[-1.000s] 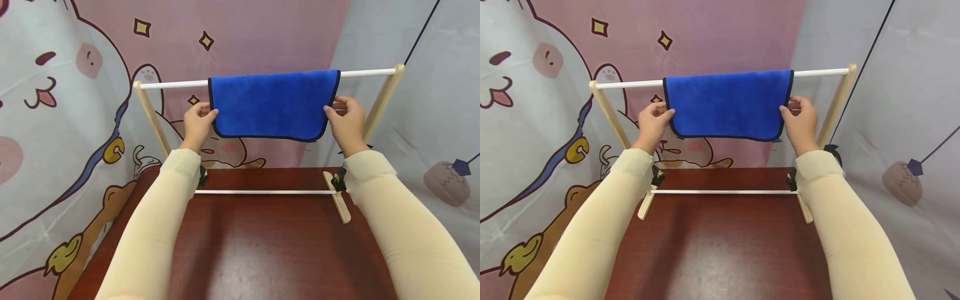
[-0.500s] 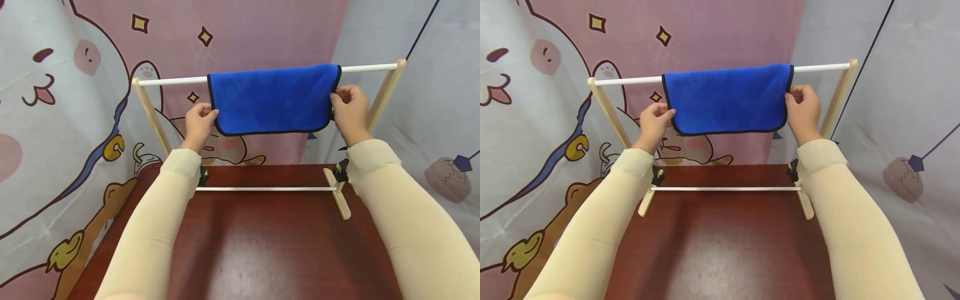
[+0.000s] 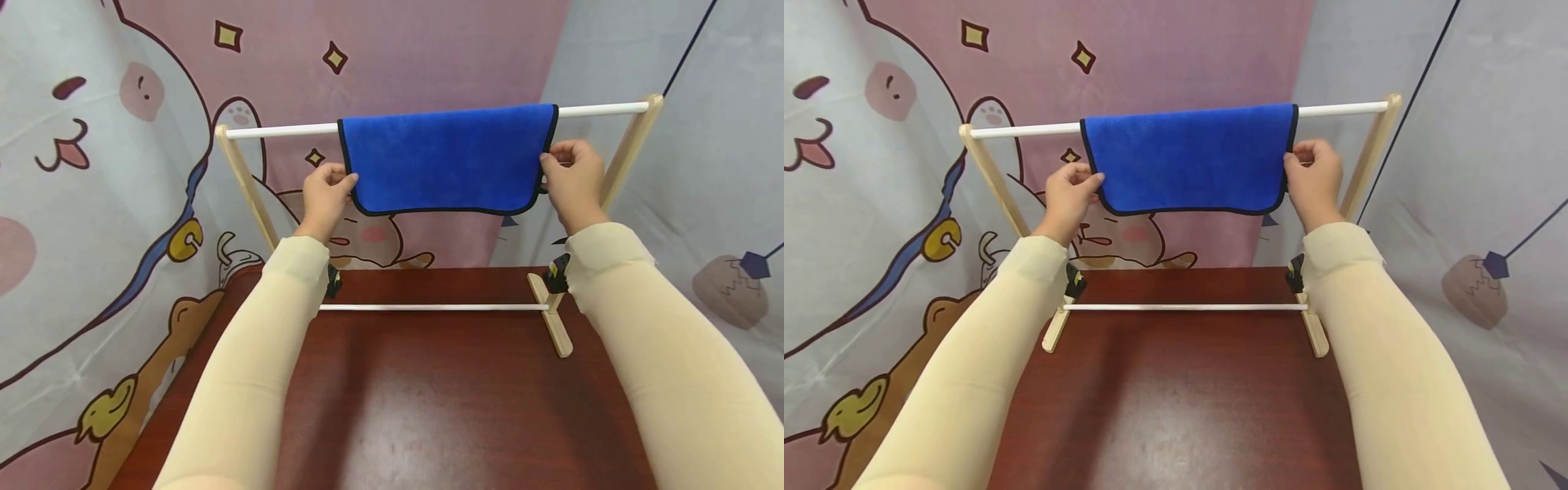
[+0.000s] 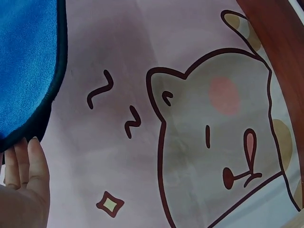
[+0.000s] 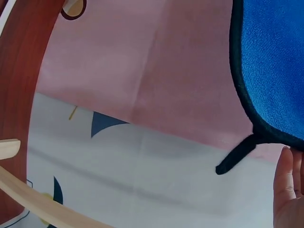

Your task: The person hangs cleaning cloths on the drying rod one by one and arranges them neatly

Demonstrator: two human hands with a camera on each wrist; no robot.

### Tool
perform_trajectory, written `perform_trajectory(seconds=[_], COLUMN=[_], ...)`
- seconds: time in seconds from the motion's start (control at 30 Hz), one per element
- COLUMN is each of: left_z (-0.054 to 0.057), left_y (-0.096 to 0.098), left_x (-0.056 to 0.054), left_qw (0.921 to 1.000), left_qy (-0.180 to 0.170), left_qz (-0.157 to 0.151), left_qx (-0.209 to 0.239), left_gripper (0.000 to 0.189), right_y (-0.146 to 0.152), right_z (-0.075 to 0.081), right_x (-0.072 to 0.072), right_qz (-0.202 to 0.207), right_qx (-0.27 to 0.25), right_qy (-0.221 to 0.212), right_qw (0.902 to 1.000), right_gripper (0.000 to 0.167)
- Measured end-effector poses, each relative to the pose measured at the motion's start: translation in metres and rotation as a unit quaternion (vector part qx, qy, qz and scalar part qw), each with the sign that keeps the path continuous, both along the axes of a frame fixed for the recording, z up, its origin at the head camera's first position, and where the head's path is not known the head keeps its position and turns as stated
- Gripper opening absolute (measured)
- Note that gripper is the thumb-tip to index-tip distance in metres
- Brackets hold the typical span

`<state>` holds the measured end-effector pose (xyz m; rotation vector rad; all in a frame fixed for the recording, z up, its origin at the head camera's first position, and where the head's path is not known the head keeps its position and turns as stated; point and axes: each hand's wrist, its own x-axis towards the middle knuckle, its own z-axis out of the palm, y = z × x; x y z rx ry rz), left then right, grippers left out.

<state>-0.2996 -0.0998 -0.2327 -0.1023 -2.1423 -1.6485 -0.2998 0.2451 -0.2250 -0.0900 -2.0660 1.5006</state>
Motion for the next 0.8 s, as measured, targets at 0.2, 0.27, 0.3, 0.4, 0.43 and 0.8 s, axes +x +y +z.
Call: perform_trajectory(seconds=[0.2,0.27,0.3,0.4,0.43,0.8], left_z=[-0.003,-0.003,-0.004,-0.006,-0.007,-0.039], left_y=[-0.002,-0.003,-0.003,-0.006,-0.009,-0.052], left_x=[0.000,0.000,0.002,0.006,0.007,0.029], left_qw=[0.9999,0.9998,0.9998,0.9995,0.9992,0.9760], left_qy=[-0.008,-0.012,-0.013,-0.015,-0.013,-0.008], left_qz=[-0.004,-0.009,-0.013,-0.019,-0.021,-0.022], left_qx=[0.014,0.012,0.010,-0.019,-0.032,-0.217], left_gripper=[0.015,0.016,0.018,0.025,0.028,0.051], right_y=[0.000,0.000,0.000,0.002,0.002,0.021], right_z=[-0.004,-0.004,-0.004,-0.007,-0.008,-0.045], right_x=[0.001,0.001,0.002,0.007,0.009,0.031], right_qz=[-0.003,-0.009,-0.016,-0.032,-0.036,-0.006], right_qx=[-0.011,-0.008,0.000,0.047,0.066,0.294], right_qy=[0.015,0.017,0.016,0.007,0.006,0.036], right_qw=[0.9998,0.9998,0.9998,0.9984,0.9972,0.9551], right_gripper=[0.004,0.003,0.004,0.022,0.028,0.051])
